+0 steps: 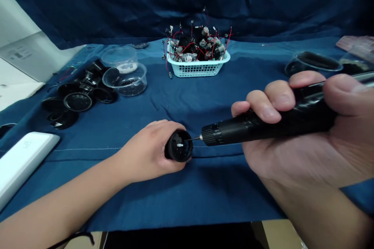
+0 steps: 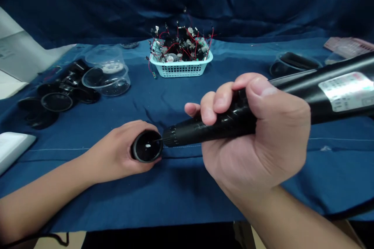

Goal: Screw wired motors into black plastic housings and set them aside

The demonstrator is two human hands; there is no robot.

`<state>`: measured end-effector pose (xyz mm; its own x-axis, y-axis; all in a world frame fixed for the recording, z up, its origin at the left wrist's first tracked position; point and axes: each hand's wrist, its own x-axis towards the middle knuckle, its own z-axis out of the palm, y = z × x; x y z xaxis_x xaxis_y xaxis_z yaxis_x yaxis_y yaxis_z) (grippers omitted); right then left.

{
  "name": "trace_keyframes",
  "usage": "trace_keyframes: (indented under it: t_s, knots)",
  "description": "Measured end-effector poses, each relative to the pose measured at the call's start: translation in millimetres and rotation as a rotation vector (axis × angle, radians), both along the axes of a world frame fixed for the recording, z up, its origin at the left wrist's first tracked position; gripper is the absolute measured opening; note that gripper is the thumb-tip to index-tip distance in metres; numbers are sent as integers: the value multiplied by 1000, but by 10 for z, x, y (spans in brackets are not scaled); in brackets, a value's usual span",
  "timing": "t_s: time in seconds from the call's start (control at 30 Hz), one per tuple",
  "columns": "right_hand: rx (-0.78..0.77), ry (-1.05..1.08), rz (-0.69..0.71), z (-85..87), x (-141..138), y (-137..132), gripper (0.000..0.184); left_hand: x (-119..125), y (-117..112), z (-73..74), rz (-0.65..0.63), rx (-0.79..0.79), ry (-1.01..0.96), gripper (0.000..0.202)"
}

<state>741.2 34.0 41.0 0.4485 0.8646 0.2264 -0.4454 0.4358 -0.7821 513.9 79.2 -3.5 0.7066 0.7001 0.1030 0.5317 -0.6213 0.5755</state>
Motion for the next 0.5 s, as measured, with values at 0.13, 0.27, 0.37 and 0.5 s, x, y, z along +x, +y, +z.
trace_keyframes:
  t_s: [0.13, 0.27, 0.37, 0.5]
  knots:
    - [-45, -42, 88, 2, 56, -44, 19, 35, -50, 23, 7, 28, 8, 30]
    - [-74, -63, 163, -10, 95, -54, 18, 53, -73, 32, 7, 44, -5, 30]
    - [-9, -56, 150, -45, 90, -39, 19, 54, -71, 31, 4, 33, -3, 30]
    - [-26, -16, 129, -51, 40, -42, 17, 51, -73, 27, 5, 28, 9, 29]
